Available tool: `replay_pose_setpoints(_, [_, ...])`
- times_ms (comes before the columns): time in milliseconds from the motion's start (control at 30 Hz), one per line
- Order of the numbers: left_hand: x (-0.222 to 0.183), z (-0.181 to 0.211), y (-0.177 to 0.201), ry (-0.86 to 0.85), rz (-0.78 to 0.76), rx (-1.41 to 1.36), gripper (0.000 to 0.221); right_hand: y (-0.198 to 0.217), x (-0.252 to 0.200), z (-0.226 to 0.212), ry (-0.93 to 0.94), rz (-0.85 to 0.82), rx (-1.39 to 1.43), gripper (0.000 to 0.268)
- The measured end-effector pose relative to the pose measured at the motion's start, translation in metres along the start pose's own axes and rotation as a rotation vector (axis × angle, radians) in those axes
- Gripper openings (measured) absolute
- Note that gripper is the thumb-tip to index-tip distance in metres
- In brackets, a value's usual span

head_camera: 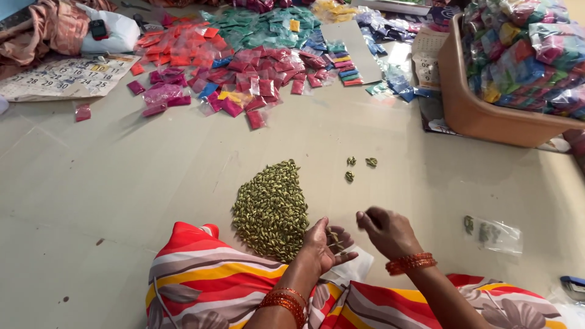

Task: The person sorts and packages cardamom pods into small plastic bags.

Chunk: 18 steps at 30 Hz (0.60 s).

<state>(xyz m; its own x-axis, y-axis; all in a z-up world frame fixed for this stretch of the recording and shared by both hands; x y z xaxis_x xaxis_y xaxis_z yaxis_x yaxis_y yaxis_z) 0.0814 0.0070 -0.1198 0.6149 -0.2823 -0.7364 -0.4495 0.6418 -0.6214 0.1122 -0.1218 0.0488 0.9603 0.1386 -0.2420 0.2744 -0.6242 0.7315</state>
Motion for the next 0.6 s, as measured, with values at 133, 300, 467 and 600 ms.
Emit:
replay_pose_setpoints(133, [-0.006,-0.014,-0.017,0.101,-0.142,0.028,0.053,-0.002,-0.029,-0.006,-0.198,-0.266,0.103,0.044])
replay_pose_setpoints(300, [0.009,-0.023,-0.008,0.002,-0.068,0.509,0.051,0.021,-0.005,0.070,-0.278,-0.196,0.286,0.037])
replay_pose_setpoints(467, [-0.037,0.018,-0.028,-0.529,0.368,1.587,0.064,0.111,0.026,0.186,-0.419,0.165,0.317,0.034])
replay_pose_setpoints(600, [-0.046,0.023,-0.038,-0.409,0.436,1.855,0.077,0.150,0.036,0.264,-0.496,0.303,0.277,0.029])
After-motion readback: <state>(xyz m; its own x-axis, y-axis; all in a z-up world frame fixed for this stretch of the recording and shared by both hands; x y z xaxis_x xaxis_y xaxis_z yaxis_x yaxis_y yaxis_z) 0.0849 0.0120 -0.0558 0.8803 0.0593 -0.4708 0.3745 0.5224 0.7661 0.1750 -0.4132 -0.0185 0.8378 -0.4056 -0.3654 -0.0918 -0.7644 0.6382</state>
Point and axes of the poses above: each hand's wrist, its own x-axis towards the middle knuckle, its own y-axis out of the back of the hand, z = x × y, the point moved 7 cm from there along x, towards the middle knuckle, and after that the axes turned 1 degree about -z, right-handed, at the moved point
